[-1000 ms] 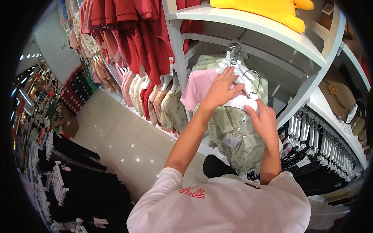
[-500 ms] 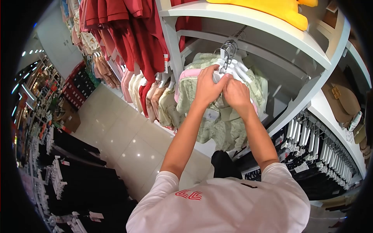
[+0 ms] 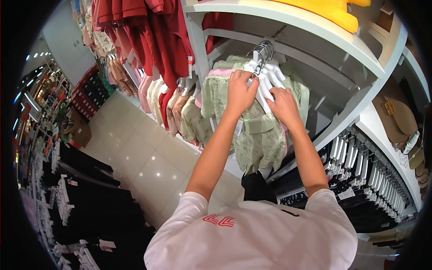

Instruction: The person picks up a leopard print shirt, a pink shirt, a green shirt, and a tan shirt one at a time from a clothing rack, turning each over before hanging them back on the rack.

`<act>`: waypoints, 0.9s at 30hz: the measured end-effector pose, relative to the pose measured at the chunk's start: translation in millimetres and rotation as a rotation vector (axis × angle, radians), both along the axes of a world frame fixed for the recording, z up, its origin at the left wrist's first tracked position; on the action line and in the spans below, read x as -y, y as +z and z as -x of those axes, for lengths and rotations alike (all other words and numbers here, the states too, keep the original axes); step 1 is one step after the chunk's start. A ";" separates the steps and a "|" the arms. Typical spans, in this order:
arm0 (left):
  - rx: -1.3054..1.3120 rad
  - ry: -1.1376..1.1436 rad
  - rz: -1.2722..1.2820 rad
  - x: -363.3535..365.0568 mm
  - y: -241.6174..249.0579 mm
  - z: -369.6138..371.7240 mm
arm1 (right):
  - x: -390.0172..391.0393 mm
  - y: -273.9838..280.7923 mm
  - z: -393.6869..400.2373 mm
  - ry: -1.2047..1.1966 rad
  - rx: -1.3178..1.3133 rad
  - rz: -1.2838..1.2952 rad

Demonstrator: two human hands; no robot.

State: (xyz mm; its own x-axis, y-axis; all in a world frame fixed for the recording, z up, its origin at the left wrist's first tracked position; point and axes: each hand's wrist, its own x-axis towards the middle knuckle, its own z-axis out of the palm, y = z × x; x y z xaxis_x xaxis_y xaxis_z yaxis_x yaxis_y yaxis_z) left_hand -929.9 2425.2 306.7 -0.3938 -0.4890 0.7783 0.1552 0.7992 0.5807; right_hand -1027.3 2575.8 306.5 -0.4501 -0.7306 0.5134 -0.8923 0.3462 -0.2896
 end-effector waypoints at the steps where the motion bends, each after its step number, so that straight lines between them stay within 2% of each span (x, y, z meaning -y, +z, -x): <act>1: -0.006 -0.006 0.015 0.6 0.5 0.6 | 2.3 1.5 2.1 0.019 -0.012 -0.008; 5: 0.038 -0.036 -0.025 -3.4 2.4 -5.4 | -3.5 11.0 4.4 0.047 -0.007 0.038; 8: 0.044 -0.053 -0.052 -5.4 0.7 -5.8 | -45.1 40.5 -8.9 -0.042 -0.008 0.144; 15: 0.044 -0.071 -0.050 -8.9 -0.6 3.6 | -185.5 70.8 -62.0 -0.283 0.070 0.078; 19: 0.063 -0.021 0.018 -11.3 0.7 19.6 | -270.7 81.5 -82.4 -0.348 0.197 -0.077; 23: 0.172 0.010 0.049 -6.3 6.7 39.0 | -344.6 102.8 -109.8 -0.428 0.238 0.009; 26: 0.106 0.075 0.058 -6.8 4.1 53.5 | -408.2 111.0 -127.4 -0.562 0.263 0.046; 27: 0.106 0.067 0.055 -7.1 2.7 56.1 | -425.2 126.6 -129.9 -0.520 0.357 -0.061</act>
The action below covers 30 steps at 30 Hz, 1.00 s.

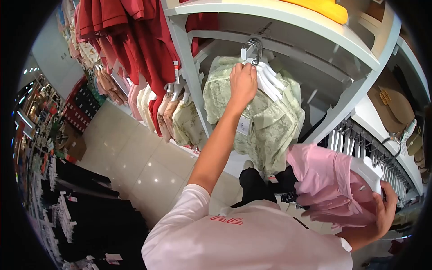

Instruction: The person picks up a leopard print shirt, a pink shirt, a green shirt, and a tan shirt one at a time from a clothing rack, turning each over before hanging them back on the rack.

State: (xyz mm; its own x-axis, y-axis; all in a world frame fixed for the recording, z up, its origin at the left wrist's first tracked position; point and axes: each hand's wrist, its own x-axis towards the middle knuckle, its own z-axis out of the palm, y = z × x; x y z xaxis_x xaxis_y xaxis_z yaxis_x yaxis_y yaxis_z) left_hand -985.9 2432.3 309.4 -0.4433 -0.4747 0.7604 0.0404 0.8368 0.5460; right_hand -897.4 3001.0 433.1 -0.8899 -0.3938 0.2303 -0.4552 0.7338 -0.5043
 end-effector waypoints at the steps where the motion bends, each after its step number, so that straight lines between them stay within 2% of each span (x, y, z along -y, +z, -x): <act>1: 0.020 0.002 -0.007 0.3 -1.8 1.1 | -19.9 4.9 -1.5 0.019 0.033 -0.032; 3: 0.042 0.008 -0.015 -4.2 -0.8 -2.4 | -36.8 4.2 -0.4 0.042 0.067 -0.065; 5: -0.243 0.224 0.093 -18.8 0.8 -14.1 | -38.3 -5.4 5.6 0.167 0.030 -0.012; 6: -0.246 0.232 0.094 -21.5 -1.6 -24.6 | -27.1 -27.7 7.2 0.157 -0.108 0.130; 8: -0.313 -0.045 -0.236 -25.4 -12.4 -61.4 | 46.6 -38.3 21.6 0.283 -0.287 0.200; 10: -0.338 -0.953 -0.985 -19.9 -34.8 -117.9 | 95.8 -54.6 38.1 0.406 -0.027 0.353; 12: -0.256 -1.527 -1.225 -24.5 -47.7 -177.7 | 157.2 -76.9 44.1 0.513 0.150 0.595; 14: -0.644 -1.202 -1.101 -14.4 -99.5 -229.0 | 217.5 -97.1 50.6 0.611 0.229 0.663; 15: -0.670 -1.158 -1.066 -16.4 -101.7 -262.2 | 245.6 -100.9 55.5 0.660 0.196 0.567; 17: -0.379 -0.665 -1.301 -28.6 -102.7 -323.7 | 299.6 -96.5 51.3 0.754 0.143 0.386; 18: -0.410 -0.613 -1.281 -26.9 -99.8 -336.4 | 326.5 -94.4 40.8 0.813 0.130 0.401; 20: -0.122 -0.215 -1.131 -17.8 -91.5 -359.4 | 374.3 -100.3 36.6 1.013 0.058 0.362; 21: -0.088 -0.086 -1.044 -14.6 -91.9 -377.8 | 393.6 -98.9 33.6 1.068 0.101 0.322; 22: -0.102 -0.044 -1.031 -11.6 -97.1 -396.2 | 411.8 -96.5 29.9 1.110 0.110 0.336; 24: -0.160 0.179 -1.017 -6.7 -105.2 -425.5 | 442.3 -91.0 24.6 1.213 0.166 0.364; 25: -0.197 0.243 -0.952 -7.7 -101.8 -434.9 | 458.4 -94.1 22.7 1.287 0.105 0.444; 26: -0.196 0.262 -0.943 -7.2 -98.3 -444.9 | 469.2 -91.2 20.0 1.302 0.113 0.456; 29: -0.460 0.399 -0.879 -5.4 -86.6 -471.8 | 504.5 -88.3 9.7 1.303 -0.062 0.545; 30: -0.452 0.408 -0.874 -1.3 -84.7 -478.9 | 516.9 -90.5 7.6 1.305 -0.052 0.553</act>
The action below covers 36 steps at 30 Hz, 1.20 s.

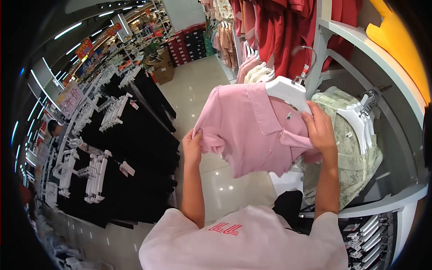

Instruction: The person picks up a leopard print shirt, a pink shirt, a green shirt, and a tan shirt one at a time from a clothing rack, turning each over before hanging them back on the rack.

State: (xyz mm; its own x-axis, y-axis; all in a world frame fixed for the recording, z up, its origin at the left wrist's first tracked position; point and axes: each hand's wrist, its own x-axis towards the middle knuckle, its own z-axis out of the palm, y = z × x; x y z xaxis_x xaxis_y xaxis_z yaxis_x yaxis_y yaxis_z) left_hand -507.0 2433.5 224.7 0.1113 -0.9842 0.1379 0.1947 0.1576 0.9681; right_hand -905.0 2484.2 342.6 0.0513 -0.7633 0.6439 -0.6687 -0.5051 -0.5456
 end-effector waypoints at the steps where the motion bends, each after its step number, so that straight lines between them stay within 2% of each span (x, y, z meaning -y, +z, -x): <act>1: -0.011 0.089 0.006 6.0 0.3 -7.2 | 10.7 -1.3 -3.0 -0.043 -0.022 0.007; 2: -0.024 0.175 0.014 11.0 0.4 -11.9 | 20.1 -2.6 -5.9 -0.088 -0.045 0.013; 3: -0.045 0.145 0.087 12.2 4.6 -10.7 | 28.3 -4.5 -10.4 -0.097 -0.053 0.048; 6: -0.105 0.193 0.069 9.7 21.7 2.4 | 43.3 -12.3 -21.8 -0.155 -0.079 -0.006; 8: -0.053 0.198 0.028 2.0 36.5 10.0 | 53.1 -28.5 -26.1 -0.140 -0.057 0.001; 10: -0.208 0.214 -0.075 -4.1 50.2 15.3 | 54.7 -33.2 -28.2 -0.122 -0.038 0.008; 11: -0.205 0.215 -0.073 -7.9 55.8 16.0 | 53.0 -34.3 -28.9 -0.129 -0.082 0.029; 13: -0.566 0.024 -0.017 -20.2 69.9 19.7 | 53.5 -40.0 -26.1 -0.136 -0.125 0.046; 14: -0.562 0.024 -0.019 -33.4 79.8 24.2 | 59.9 -47.6 -21.0 -0.106 -0.009 0.040; 15: -0.585 -0.056 -0.033 -55.4 97.6 34.2 | 66.5 -55.7 -18.0 -0.078 0.108 0.035; 16: -0.608 -0.137 -0.046 -71.8 103.3 38.6 | 72.2 -63.2 -18.0 -0.081 0.110 0.034; 18: -0.100 -0.489 0.116 -91.8 45.9 7.1 | 88.9 -86.5 -21.2 -0.070 0.369 0.201; 19: 0.142 -0.866 0.420 -92.1 70.7 27.7 | 111.7 -119.8 -19.0 0.045 0.636 0.082; 20: 0.399 -1.230 0.725 -91.8 101.2 51.0 | 115.7 -108.0 -23.8 0.045 0.522 0.256; 22: 0.317 -1.214 0.637 -95.5 115.8 58.3 | 94.6 -84.3 -67.4 0.121 1.027 -0.125; 23: 0.237 -1.199 0.561 -94.7 119.3 60.1 | 109.4 -101.4 -57.3 0.390 1.176 -0.294; 24: 0.153 -0.944 0.460 -86.0 109.2 56.0 | 123.4 -116.6 -46.7 0.666 1.308 -0.464; 25: 0.071 -0.687 0.355 -77.8 100.1 53.4 | 102.8 -100.4 -59.8 0.735 1.128 -0.451; 26: 0.174 -0.473 0.292 -67.0 96.2 53.1 | 95.0 -94.9 -79.5 0.473 0.915 -0.491; 27: 0.274 -0.256 0.226 -56.1 97.3 55.9 | 73.1 -75.5 -92.7 0.719 1.072 -0.409; 28: 0.279 -0.254 0.217 -42.6 86.2 54.5 | 51.4 -54.6 -97.6 0.967 1.224 -0.317; 30: 0.505 0.020 0.242 -15.9 53.5 46.9 | 39.6 -41.8 -96.9 1.053 1.277 -0.347; 31: 0.511 0.023 0.238 -12.4 48.3 46.4 | 37.9 -38.0 -97.4 1.140 1.316 -0.372; 33: 0.175 -0.297 0.090 -11.0 40.4 43.8 | 39.1 -34.5 -98.3 1.221 1.358 -0.401; 34: 0.178 -0.294 0.087 -12.1 38.5 40.8 | 39.3 -31.2 -97.8 1.298 1.393 -0.422; 36: 0.012 -0.446 -0.011 -16.1 32.6 35.9 | 32.7 -23.2 -93.9 1.272 1.393 -0.455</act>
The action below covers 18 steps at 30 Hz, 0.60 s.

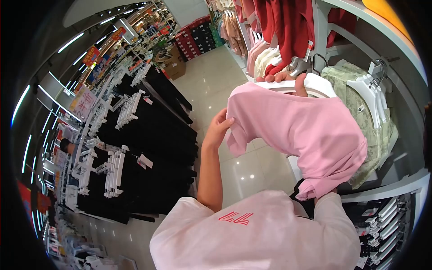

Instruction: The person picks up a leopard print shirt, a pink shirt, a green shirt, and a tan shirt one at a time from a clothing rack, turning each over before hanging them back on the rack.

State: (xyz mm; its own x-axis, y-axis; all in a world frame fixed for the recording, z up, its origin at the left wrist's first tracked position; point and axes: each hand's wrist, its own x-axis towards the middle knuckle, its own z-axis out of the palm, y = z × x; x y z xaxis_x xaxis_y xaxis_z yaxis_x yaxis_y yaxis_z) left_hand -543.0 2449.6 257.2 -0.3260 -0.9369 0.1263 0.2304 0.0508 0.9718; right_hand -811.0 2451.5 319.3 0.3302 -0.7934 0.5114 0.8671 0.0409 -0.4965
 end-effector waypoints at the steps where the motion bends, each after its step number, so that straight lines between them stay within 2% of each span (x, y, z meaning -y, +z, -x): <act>1: 0.000 0.002 -0.007 0.9 -8.4 -7.0 | -5.3 2.6 -1.1 -0.018 0.063 -0.069; 3: 0.104 -0.219 0.026 5.2 -26.5 -22.2 | -5.0 0.2 -0.9 -0.017 0.187 -0.119; 6: -0.021 -0.260 -0.030 -8.0 -47.6 -24.3 | 21.9 -18.7 18.1 -0.067 0.141 -0.020; 8: -0.035 -0.269 -0.044 -9.7 -54.2 -27.9 | 20.3 -12.7 16.8 0.014 0.222 0.032; 10: -0.224 -0.063 -0.045 -17.4 -52.1 -23.0 | 10.3 -5.5 15.0 -0.010 0.240 -0.034; 11: -0.225 -0.052 -0.047 -17.5 -51.9 -24.4 | 8.2 -3.4 10.9 0.009 0.276 -0.046; 15: -0.275 0.246 -0.118 -18.2 -27.6 -19.6 | 21.1 -15.1 1.0 0.025 0.238 0.009; 17: -0.242 0.415 -0.157 -21.8 -13.1 -8.4 | 3.7 -4.2 -5.1 -0.035 0.118 -0.066; 18: -0.247 0.421 -0.157 -14.5 -18.1 -15.0 | 6.0 -5.8 -7.7 -0.028 0.114 -0.065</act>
